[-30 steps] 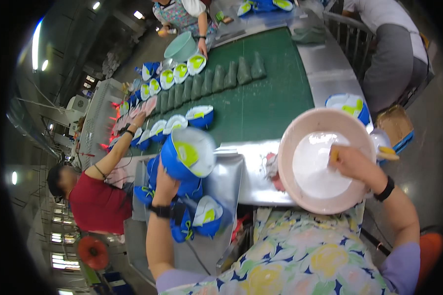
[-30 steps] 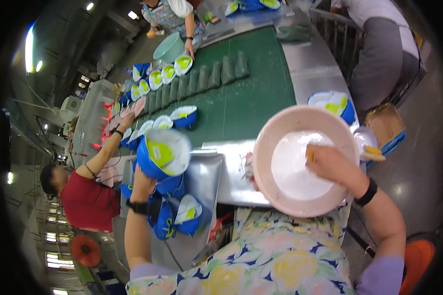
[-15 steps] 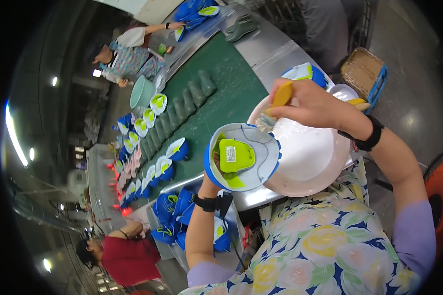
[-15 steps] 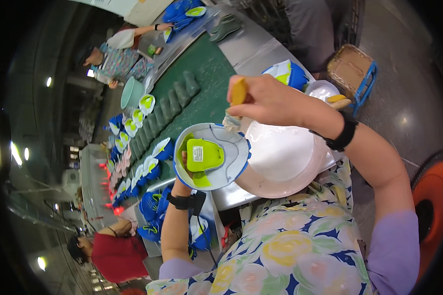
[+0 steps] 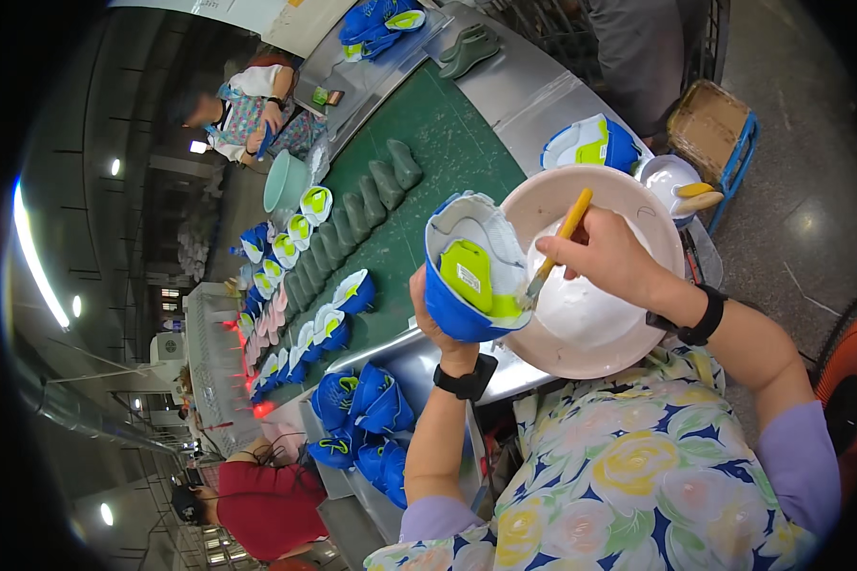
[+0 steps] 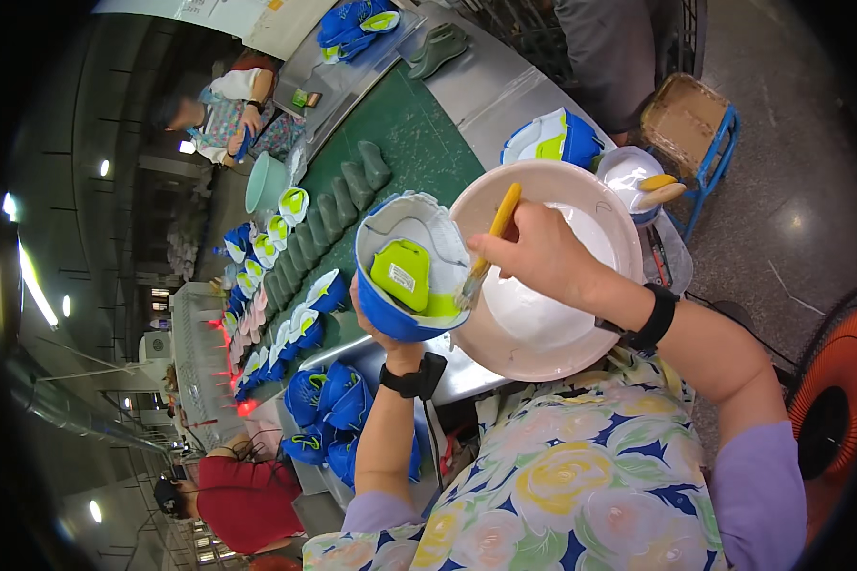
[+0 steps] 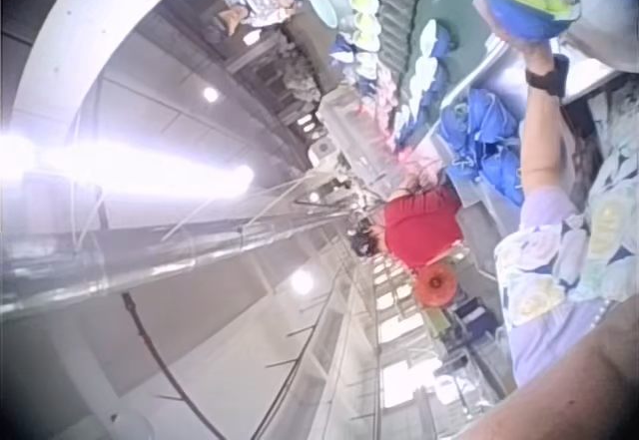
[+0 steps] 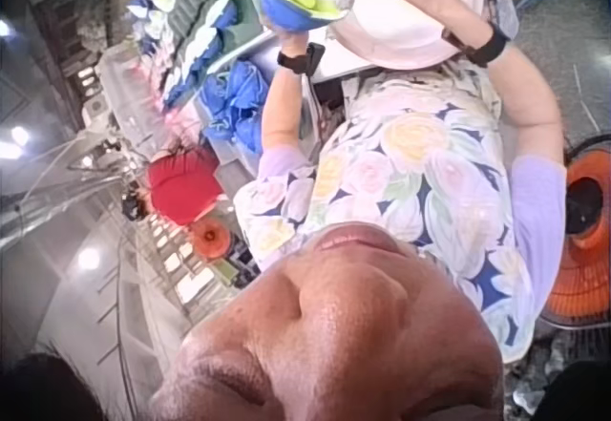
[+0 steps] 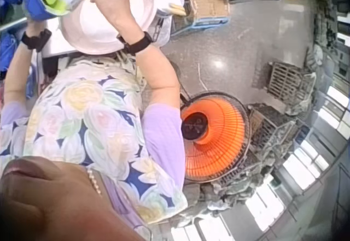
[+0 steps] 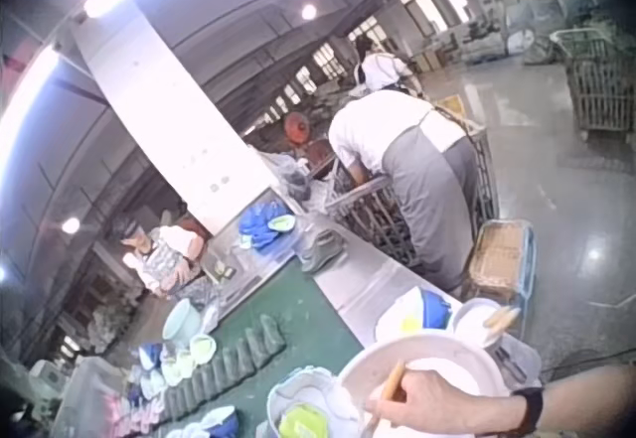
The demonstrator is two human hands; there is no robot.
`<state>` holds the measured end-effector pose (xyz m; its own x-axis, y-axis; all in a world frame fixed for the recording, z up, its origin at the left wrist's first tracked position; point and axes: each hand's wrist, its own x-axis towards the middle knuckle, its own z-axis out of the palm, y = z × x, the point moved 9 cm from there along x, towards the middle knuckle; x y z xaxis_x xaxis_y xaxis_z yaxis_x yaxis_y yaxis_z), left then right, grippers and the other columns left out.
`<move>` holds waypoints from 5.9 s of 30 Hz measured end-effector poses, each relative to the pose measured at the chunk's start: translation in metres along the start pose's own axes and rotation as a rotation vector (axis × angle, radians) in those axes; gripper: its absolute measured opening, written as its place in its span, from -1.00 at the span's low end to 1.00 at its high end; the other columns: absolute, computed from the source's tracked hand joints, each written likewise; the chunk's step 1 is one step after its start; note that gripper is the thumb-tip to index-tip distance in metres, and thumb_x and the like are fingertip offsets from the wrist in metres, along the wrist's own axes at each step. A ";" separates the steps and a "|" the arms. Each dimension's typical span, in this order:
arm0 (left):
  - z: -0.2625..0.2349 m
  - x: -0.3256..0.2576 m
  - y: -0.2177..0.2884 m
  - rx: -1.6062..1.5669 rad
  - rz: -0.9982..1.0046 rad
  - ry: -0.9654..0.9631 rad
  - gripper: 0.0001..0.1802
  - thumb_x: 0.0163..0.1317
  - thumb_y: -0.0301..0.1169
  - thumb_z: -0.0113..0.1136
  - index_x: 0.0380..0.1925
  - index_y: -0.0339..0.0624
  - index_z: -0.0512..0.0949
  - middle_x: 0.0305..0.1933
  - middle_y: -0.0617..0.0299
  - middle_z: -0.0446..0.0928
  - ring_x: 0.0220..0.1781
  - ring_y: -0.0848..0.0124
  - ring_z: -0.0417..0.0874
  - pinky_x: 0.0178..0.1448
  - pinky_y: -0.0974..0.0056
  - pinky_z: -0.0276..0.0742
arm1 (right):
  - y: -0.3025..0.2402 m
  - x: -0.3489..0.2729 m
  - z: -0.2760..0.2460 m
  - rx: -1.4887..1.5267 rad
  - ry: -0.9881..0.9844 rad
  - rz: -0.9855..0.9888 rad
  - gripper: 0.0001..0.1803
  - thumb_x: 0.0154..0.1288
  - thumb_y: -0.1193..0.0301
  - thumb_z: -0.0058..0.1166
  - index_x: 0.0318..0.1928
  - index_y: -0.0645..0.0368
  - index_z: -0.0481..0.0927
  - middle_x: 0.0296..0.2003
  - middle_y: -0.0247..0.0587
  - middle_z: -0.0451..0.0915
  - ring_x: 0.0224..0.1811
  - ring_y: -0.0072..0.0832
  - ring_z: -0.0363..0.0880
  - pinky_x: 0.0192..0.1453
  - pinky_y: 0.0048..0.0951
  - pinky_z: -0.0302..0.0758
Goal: The person paints the interior of blue and green athletic shoes with white paint using a brush. They repeatedly dip the brush into a pink bowl of paint and apply it to the inside of the shoes, then place the treated shoes onto a green conveyor belt. Other workers are visible in the background performing similar tasks.
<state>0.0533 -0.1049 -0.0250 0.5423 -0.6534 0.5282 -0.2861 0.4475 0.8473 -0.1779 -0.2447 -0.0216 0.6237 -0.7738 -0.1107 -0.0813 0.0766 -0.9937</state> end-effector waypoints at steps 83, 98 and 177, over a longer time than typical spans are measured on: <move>-0.377 0.037 -0.308 -0.222 -1.149 0.822 -0.31 0.22 0.05 0.36 0.20 -0.07 0.40 0.11 0.04 0.49 0.12 0.07 0.54 0.11 -0.13 0.54 | 0.067 0.040 -0.007 -0.224 -0.062 0.203 -0.79 0.37 0.46 0.22 -0.14 0.28 0.48 -0.21 -0.20 0.52 -0.20 -0.51 0.58 -0.07 -0.49 0.60; -0.438 0.043 -0.065 0.809 -0.804 0.278 -0.51 0.30 -0.14 0.28 0.17 -0.10 0.58 0.07 0.13 0.64 0.08 0.26 0.64 0.04 0.17 0.57 | 0.065 0.025 -0.030 -0.309 -0.164 0.098 -0.86 0.43 0.48 0.15 -0.12 0.27 0.49 -0.22 -0.30 0.51 -0.22 -0.61 0.52 -0.05 -0.59 0.45; 0.057 -0.002 0.008 0.288 0.087 -0.129 -0.56 0.32 -0.54 0.21 0.21 -0.28 0.48 0.20 -0.01 0.54 0.21 0.20 0.60 0.30 0.17 0.54 | 0.018 0.014 -0.037 -0.058 0.039 -0.056 -0.53 0.24 0.20 0.34 -0.25 0.47 0.60 -0.46 0.02 0.69 -0.42 -0.31 0.74 -0.34 -0.38 0.61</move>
<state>0.0048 -0.1347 -0.0156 0.4065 -0.7005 0.5866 -0.5489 0.3260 0.7697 -0.1997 -0.2776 -0.0405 0.5975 -0.8001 -0.0536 -0.0931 -0.0028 -0.9957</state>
